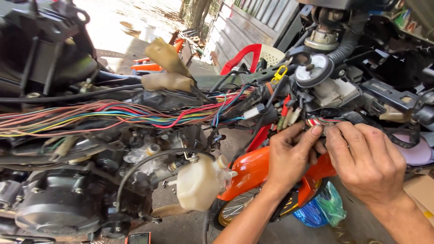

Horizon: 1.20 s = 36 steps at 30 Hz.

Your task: Connecting electrical wiring harnesses and fitting a plastic front cowl onto a motorcycle frame.

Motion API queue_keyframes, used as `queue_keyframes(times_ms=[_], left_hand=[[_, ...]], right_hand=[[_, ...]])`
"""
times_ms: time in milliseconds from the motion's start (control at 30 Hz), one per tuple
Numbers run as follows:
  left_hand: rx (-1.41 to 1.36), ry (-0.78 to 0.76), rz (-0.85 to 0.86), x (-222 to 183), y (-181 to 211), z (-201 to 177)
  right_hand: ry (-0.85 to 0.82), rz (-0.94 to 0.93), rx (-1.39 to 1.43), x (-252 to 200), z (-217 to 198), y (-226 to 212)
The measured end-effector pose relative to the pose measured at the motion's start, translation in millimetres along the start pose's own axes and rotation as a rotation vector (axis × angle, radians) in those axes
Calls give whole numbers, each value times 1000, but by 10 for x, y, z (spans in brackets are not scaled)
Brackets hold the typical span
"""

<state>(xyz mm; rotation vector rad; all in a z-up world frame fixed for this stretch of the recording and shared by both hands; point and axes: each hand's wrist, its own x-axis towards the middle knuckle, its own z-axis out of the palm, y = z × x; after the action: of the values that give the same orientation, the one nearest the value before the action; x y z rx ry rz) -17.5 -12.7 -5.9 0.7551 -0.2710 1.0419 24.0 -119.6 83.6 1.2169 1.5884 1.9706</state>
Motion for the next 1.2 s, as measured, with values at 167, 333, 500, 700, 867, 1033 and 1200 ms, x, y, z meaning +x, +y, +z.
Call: queue_keyframes(times_ms=[167, 333, 500, 700, 867, 1033, 1200], left_hand=[[62, -52, 49, -47, 74, -36], [106, -24, 6, -46, 137, -55], [77, -91, -13, -39, 152, -120], [89, -164, -59, -11, 257, -207], [25, -219, -76, 7, 289, -210], [5, -220, -79, 7, 305, -267], [35, -176, -55, 14, 225, -283]], right_hand=[[-104, -64, -174, 111, -81, -27], [-129, -151, -197, 151, -98, 16], [-177, 76, 11, 53, -3, -62], [-285, 286, 264, 77, -58, -103], [-408, 229, 165, 149, -81, 31], [-839, 143, 128, 307, 33, 248], [-570, -211, 47, 230, 169, 307]])
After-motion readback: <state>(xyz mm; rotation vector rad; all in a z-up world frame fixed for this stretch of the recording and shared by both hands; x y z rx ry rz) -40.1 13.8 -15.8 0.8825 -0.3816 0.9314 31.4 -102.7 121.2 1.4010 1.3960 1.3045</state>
